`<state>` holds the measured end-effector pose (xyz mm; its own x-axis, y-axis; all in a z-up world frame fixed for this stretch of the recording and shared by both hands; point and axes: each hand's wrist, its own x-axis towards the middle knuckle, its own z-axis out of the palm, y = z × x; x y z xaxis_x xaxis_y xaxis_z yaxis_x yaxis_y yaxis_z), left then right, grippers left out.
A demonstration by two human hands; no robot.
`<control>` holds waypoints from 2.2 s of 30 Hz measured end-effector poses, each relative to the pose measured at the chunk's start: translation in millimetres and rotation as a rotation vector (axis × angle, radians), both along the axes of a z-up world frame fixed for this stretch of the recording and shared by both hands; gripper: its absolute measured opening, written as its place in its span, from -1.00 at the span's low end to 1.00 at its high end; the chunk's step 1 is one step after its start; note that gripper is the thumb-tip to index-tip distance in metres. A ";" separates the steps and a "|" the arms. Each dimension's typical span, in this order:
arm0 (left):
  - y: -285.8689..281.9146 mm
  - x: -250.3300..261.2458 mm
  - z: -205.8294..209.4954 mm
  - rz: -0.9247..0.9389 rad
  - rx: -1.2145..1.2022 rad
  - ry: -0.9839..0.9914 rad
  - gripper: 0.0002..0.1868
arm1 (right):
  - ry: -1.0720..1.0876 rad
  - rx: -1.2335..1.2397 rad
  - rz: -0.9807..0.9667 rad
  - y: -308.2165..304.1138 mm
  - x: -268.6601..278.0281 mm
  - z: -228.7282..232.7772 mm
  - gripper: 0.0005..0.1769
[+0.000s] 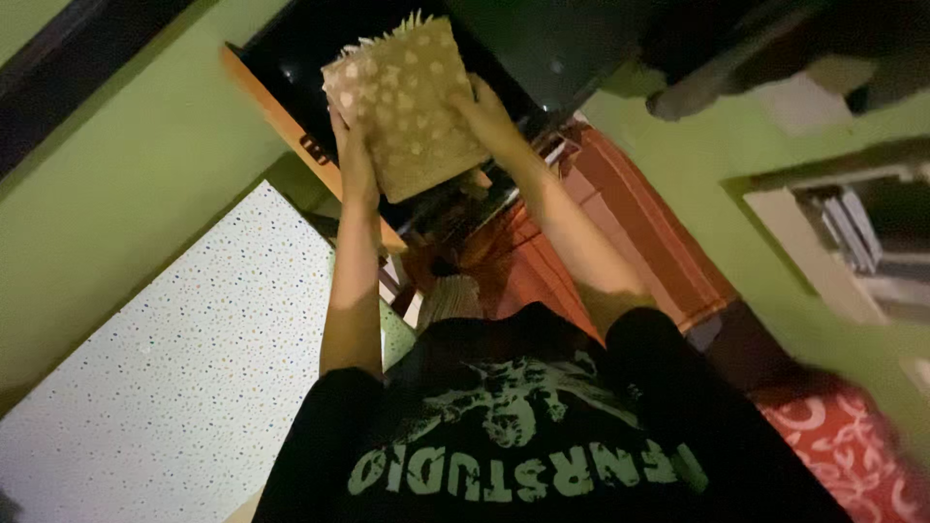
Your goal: The person folds a brown patterned cloth and a blue patterned cloth on a table and places them into a drawer.
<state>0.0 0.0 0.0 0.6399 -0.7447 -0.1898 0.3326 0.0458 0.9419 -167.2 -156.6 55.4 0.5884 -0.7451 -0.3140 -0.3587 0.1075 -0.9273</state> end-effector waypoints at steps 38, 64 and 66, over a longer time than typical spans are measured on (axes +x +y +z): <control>-75.5 29.2 -161.1 0.236 0.367 0.201 0.15 | 0.156 -0.081 0.331 -101.0 110.6 -162.3 -0.35; -197.3 24.8 -188.7 0.060 0.064 0.135 -0.07 | 0.231 -0.407 0.295 -91.3 55.5 -190.1 -0.09; -210.0 23.7 -180.3 0.021 0.133 0.222 -0.05 | 0.214 -0.233 0.290 -97.2 47.3 -204.8 -0.13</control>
<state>23.7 -210.0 -180.3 0.5866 -0.6909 -0.4224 0.5321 -0.0643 0.8442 -119.9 -253.8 -149.4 0.7242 -0.6235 -0.2945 -0.5298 -0.2296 -0.8165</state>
